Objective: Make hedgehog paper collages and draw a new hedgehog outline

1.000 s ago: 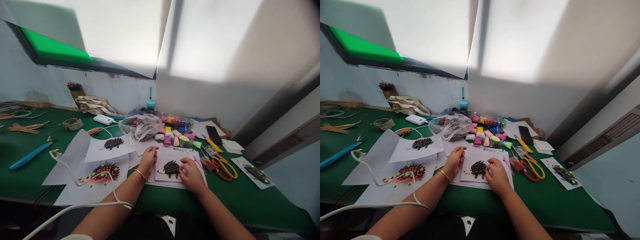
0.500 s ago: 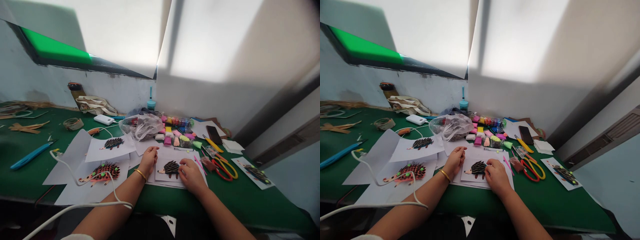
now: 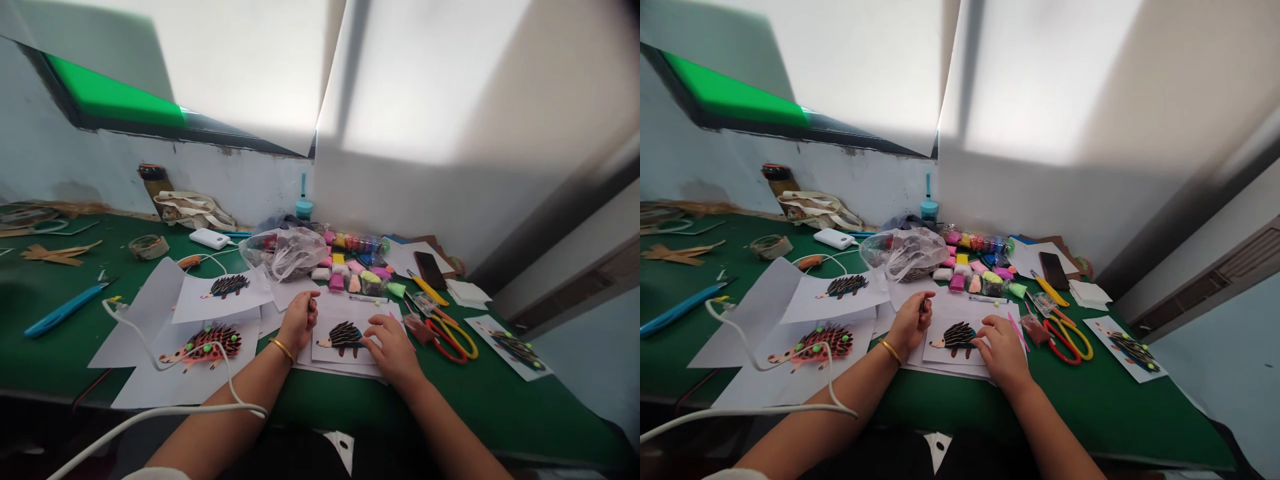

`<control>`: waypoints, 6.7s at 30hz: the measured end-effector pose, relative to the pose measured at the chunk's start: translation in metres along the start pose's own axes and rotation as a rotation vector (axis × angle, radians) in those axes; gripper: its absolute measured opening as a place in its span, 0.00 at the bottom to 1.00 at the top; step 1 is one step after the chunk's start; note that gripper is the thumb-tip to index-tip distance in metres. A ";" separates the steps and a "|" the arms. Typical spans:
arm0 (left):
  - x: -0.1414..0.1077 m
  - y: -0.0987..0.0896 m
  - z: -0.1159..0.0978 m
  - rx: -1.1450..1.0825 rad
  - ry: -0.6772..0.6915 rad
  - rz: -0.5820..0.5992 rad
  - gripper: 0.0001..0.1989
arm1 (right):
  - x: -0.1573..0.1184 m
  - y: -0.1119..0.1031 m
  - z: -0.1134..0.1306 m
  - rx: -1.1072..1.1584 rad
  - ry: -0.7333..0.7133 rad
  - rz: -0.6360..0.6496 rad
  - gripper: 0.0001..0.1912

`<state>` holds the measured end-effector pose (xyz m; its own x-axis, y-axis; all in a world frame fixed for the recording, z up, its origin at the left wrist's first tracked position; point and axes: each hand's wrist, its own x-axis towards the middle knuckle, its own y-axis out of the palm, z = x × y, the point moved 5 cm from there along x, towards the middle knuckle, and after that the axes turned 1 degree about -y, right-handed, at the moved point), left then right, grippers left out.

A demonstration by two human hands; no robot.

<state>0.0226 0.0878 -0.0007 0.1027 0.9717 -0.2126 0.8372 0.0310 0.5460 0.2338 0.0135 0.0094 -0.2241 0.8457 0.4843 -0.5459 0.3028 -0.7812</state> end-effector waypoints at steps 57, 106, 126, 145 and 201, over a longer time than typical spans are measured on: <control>0.002 0.001 0.010 0.232 0.004 0.026 0.17 | 0.028 0.029 -0.022 0.029 0.256 0.238 0.13; 0.004 0.004 0.016 0.308 0.046 0.098 0.20 | 0.028 0.022 -0.014 -0.055 0.116 0.225 0.14; -0.023 0.030 0.016 0.267 -0.042 0.547 0.30 | 0.041 0.017 0.029 0.808 0.399 0.031 0.15; 0.006 0.000 0.015 0.203 0.031 0.031 0.20 | 0.007 0.026 -0.038 0.329 0.406 0.035 0.16; 0.005 0.001 0.017 0.253 0.024 0.023 0.21 | 0.031 0.026 -0.037 0.104 0.228 0.307 0.06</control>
<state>0.0331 0.0891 -0.0150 0.1130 0.9770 -0.1810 0.9428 -0.0479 0.3299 0.2425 0.0635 -0.0109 -0.2113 0.9694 0.1250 -0.5629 -0.0162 -0.8264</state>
